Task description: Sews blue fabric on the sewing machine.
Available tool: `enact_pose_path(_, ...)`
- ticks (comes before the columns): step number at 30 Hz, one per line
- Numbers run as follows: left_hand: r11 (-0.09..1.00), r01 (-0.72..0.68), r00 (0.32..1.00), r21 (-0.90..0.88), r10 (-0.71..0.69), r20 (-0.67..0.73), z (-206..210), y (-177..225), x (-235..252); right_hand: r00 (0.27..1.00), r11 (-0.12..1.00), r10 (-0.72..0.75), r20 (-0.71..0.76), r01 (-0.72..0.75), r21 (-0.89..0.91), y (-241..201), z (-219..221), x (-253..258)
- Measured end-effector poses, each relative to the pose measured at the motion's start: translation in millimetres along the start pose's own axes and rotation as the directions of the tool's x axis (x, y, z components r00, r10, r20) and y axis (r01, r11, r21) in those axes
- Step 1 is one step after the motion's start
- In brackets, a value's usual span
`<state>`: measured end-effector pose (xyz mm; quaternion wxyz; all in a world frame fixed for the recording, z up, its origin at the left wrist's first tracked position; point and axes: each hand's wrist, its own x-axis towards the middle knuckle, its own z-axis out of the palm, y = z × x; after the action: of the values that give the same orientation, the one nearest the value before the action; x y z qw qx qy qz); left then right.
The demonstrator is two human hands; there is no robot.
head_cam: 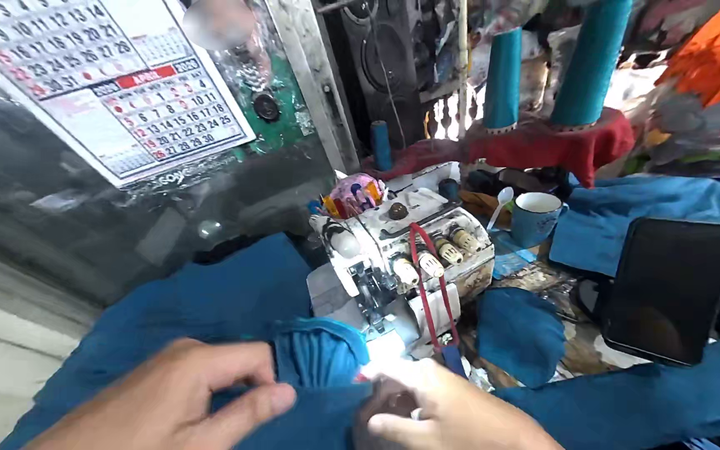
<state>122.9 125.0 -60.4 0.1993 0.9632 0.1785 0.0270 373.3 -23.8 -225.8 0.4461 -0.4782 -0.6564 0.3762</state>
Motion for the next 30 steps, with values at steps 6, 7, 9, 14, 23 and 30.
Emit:
enact_pose_path(6, 0.963, -0.042, 0.997, -0.265, 0.060, 0.058, 62.4, -25.6, 24.2, 0.889, 0.976, 0.215, -0.404, -0.184, 0.115, 11.9, -27.7, -31.7)
enact_pose_path(7, 0.955, -0.029, 0.998, -0.296, 0.046, 0.049, 61.7, -31.0, 19.8, 0.905, 0.977, 0.203, -0.373, -0.162, 0.137, 9.0, -27.2, -37.5)
enact_pose_path(9, 0.935, -0.047, 0.999, -0.353, 0.045, -0.014, 64.0, -36.8, 9.5, 0.920, 0.955, 0.207, -0.332, -0.116, 0.275, 5.5, -26.5, -44.0)
enact_pose_path(14, 0.932, -0.089, 0.979, -0.351, 0.017, -0.202, 83.2, -23.1, 6.1, 0.796, 0.942, 0.283, -0.535, -0.126, 0.312, 1.3, -5.4, -20.2)
enact_pose_path(23, 0.960, -0.039, 0.977, -0.277, -0.022, -0.211, 92.0, -6.5, 0.9, 0.835, 0.989, 0.151, -0.530, -0.129, 0.078, -2.7, 0.4, -25.8)
enact_pose_path(30, 0.987, -0.144, 0.978, -0.070, 0.131, -0.165, 111.9, 45.0, -3.7, 0.817, 0.959, -0.222, -0.533, 0.086, -0.269, -0.4, 25.8, -35.4)
